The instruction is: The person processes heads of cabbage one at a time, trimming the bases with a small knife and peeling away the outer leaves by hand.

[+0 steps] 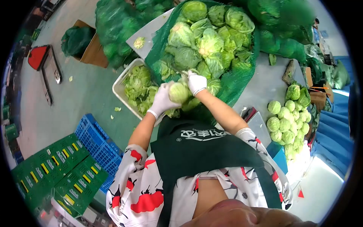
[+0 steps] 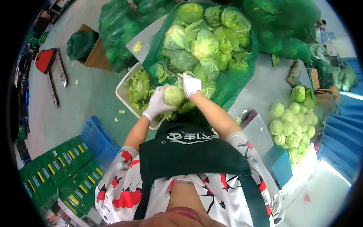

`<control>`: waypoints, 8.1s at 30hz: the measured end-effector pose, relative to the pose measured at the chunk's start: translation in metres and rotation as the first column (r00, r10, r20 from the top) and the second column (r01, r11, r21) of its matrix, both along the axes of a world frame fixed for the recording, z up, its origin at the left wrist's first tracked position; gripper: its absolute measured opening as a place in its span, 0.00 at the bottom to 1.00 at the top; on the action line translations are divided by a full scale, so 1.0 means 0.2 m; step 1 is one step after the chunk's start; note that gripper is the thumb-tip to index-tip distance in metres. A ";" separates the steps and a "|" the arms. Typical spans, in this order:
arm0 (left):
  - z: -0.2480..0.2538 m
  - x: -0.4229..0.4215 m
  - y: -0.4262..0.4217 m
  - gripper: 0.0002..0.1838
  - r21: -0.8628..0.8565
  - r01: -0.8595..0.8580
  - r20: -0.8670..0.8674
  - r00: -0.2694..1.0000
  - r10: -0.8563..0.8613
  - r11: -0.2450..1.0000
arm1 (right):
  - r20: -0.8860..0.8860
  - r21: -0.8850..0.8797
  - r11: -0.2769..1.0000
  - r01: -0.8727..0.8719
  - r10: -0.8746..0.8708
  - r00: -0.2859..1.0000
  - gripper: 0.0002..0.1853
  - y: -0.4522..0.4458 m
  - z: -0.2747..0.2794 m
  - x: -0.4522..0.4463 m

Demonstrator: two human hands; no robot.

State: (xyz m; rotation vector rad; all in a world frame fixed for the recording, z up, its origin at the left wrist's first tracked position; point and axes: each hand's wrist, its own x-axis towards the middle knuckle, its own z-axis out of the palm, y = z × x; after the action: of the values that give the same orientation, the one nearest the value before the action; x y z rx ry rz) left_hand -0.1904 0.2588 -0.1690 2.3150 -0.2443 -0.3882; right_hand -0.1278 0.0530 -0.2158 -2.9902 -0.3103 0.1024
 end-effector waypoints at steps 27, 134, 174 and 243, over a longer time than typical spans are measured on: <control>0.33 -0.03 -0.23 0.50 -0.807 -0.584 -0.500 0.753 -0.427 -0.087 | -0.039 0.856 0.515 0.038 -0.008 0.999 0.47 -0.19 0.65 -0.30; 0.29 0.29 -0.85 0.21 -0.416 0.270 -0.129 0.928 -0.350 0.868 | -0.262 0.957 -0.290 -0.027 -0.898 0.353 0.22 -2.47 0.65 -1.02; 0.26 0.25 -0.69 0.23 -0.259 0.149 -0.158 0.968 -0.194 0.954 | -0.542 0.813 -0.576 0.084 -0.694 0.474 0.13 -3.00 0.77 -1.28; 0.28 0.10 -0.37 0.50 0.423 0.210 0.257 0.905 -0.339 0.882 | 0.120 0.400 0.681 0.613 -0.703 0.701 0.48 -0.52 0.60 -0.54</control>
State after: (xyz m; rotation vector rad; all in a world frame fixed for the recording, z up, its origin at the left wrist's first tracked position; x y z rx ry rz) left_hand -0.1713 0.1850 -0.1123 2.7405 -0.7316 -0.2018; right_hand -0.2368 -0.0518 -0.0955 -2.5659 0.6948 -0.3940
